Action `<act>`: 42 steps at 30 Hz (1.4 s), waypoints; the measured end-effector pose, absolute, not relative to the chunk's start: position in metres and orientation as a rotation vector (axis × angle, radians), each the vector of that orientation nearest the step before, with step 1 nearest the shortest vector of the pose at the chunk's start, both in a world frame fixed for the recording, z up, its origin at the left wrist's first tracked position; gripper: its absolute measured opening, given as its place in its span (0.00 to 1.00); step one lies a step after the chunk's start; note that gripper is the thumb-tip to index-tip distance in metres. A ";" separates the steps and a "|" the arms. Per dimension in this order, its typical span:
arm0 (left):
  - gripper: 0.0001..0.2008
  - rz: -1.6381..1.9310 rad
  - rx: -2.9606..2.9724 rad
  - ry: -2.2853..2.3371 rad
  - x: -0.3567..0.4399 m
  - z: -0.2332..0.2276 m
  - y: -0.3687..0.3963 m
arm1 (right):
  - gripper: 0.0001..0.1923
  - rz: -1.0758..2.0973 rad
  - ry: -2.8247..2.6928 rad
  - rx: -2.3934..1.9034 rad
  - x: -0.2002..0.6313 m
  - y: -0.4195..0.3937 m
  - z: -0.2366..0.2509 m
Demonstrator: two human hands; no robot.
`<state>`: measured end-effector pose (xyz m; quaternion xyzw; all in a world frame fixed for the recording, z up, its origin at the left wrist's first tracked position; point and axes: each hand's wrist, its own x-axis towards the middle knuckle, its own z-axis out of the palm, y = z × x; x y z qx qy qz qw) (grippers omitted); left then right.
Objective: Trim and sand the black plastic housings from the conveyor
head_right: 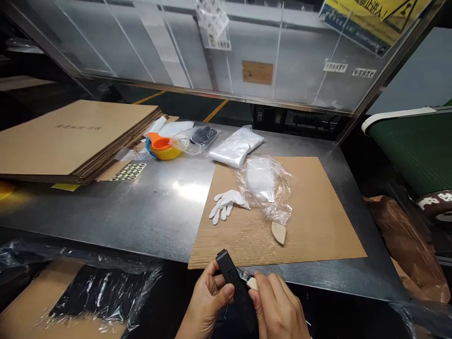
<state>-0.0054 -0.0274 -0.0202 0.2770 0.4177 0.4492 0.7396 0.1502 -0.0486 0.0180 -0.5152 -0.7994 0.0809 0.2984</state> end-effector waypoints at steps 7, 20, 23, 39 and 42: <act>0.30 0.941 0.614 0.925 -0.008 -0.024 -0.029 | 0.13 0.162 -2.148 -1.375 0.147 -0.047 0.020; 0.28 0.990 0.588 0.993 -0.002 -0.007 -0.029 | 0.14 0.121 -2.155 -1.387 0.146 -0.047 0.021; 0.28 0.969 0.585 0.985 -0.002 -0.007 -0.028 | 0.14 0.125 -2.155 -1.391 0.147 -0.048 0.020; 0.27 0.984 0.584 0.991 -0.001 -0.007 -0.031 | 0.15 0.128 -2.197 -1.526 0.154 -0.049 0.006; 0.28 0.976 0.563 0.980 0.000 -0.008 -0.032 | 0.17 0.208 -2.113 -1.578 0.155 -0.044 0.008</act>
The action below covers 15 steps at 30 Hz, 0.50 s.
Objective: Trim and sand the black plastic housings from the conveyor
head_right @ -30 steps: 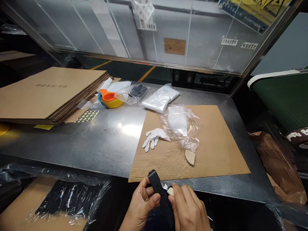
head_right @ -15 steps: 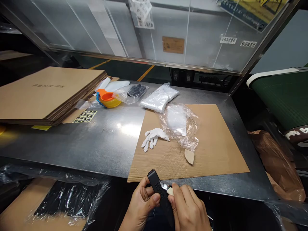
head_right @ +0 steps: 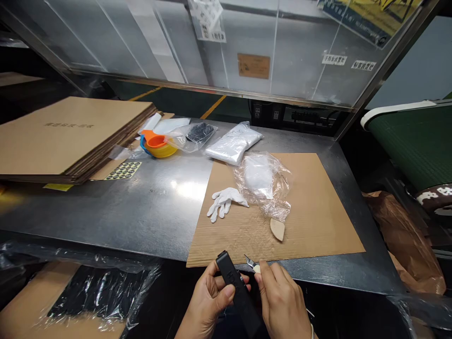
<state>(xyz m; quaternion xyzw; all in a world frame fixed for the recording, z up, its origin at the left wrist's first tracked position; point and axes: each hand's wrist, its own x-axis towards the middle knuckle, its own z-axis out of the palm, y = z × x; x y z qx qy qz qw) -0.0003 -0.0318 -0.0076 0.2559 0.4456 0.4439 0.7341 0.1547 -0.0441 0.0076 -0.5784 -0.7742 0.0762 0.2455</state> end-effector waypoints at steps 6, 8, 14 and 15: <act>0.27 0.975 0.518 0.952 0.002 -0.011 -0.033 | 0.15 0.330 -2.091 -1.472 0.154 -0.042 0.018; 0.27 0.970 0.523 0.948 0.002 -0.011 -0.033 | 0.15 0.323 -2.125 -1.421 0.153 -0.044 0.021; 0.26 0.946 0.565 0.926 0.001 -0.011 -0.034 | 0.16 0.317 -2.208 -1.420 0.154 -0.048 0.019; 0.26 0.942 0.566 0.916 0.001 -0.011 -0.034 | 0.16 0.316 -2.213 -1.426 0.154 -0.048 0.018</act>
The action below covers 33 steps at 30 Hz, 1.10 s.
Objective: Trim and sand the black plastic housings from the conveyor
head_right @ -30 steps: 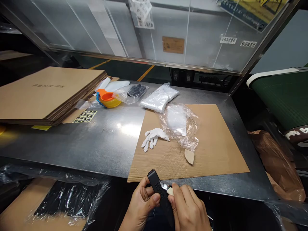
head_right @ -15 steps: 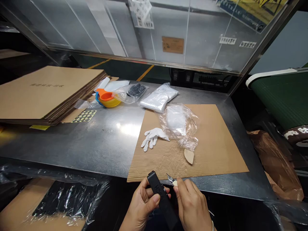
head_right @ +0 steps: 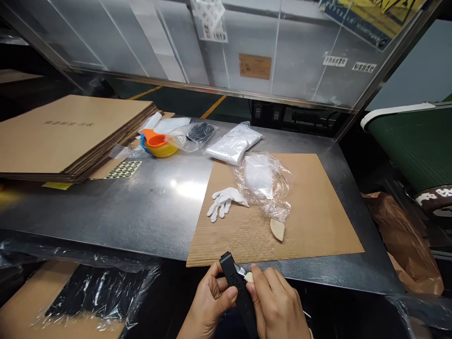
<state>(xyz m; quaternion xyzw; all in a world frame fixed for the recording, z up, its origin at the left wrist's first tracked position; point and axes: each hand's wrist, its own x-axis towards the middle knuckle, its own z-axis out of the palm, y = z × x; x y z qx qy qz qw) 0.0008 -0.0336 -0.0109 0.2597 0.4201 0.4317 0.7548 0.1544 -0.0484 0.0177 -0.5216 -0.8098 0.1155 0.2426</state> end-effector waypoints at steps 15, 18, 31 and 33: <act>0.27 0.940 0.559 0.904 0.001 -0.012 -0.035 | 0.16 0.267 -2.159 -1.587 0.157 -0.045 0.003; 0.26 0.931 0.564 0.912 0.002 -0.011 -0.034 | 0.16 0.437 -2.057 -1.612 0.157 -0.041 0.000; 0.24 0.822 0.568 0.800 0.002 -0.013 -0.033 | 0.14 1.199 -1.677 -1.513 0.158 -0.021 0.013; 0.25 0.791 0.585 0.749 0.001 -0.012 -0.033 | 0.17 1.342 -1.601 -1.487 0.156 -0.013 0.008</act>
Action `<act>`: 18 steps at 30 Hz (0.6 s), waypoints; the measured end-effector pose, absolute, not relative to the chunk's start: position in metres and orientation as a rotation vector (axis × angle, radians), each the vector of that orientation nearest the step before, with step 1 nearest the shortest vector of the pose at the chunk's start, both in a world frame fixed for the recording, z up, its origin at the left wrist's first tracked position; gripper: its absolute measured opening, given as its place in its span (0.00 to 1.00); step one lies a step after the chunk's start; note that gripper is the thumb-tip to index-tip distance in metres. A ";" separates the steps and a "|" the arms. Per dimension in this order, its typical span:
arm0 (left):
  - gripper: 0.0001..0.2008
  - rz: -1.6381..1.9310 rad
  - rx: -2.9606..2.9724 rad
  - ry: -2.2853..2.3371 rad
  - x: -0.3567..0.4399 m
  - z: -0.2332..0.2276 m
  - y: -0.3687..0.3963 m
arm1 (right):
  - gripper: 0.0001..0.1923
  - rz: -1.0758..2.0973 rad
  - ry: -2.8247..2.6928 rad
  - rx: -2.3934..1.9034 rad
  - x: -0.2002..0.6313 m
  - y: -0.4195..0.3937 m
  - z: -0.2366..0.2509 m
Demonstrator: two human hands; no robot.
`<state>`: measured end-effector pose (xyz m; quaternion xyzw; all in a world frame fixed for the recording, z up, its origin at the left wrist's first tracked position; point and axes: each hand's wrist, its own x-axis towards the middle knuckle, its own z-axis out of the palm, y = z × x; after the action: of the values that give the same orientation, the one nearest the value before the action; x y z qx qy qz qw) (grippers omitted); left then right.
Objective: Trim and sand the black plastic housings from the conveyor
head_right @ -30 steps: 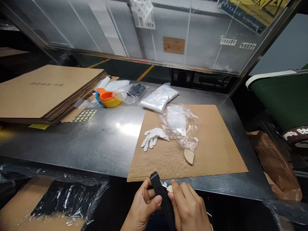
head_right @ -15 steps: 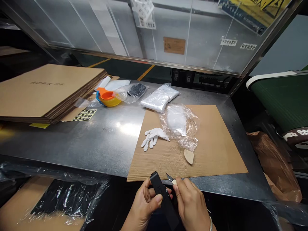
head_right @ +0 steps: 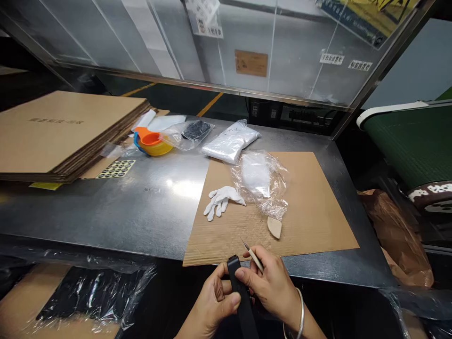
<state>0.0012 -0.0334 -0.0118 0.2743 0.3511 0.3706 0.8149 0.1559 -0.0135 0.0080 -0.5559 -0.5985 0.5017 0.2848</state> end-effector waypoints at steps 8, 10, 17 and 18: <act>0.30 0.689 0.594 0.788 -0.005 -0.017 -0.033 | 0.19 0.931 -1.553 -1.792 0.183 0.012 -0.032; 0.30 0.692 0.569 0.816 -0.004 -0.019 -0.032 | 0.17 0.764 -1.567 -1.897 0.202 0.015 -0.042; 0.25 0.740 0.438 0.890 0.002 -0.022 -0.027 | 0.16 0.172 -1.513 -2.154 0.261 0.028 -0.077; 0.24 0.755 0.410 0.902 0.004 -0.022 -0.026 | 0.17 0.132 -1.519 -2.154 0.265 0.030 -0.079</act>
<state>0.0037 -0.0260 -0.0225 0.1921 0.4223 0.3535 0.8123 0.2647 0.0296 -0.0792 -0.7905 -0.5575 0.0484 0.2489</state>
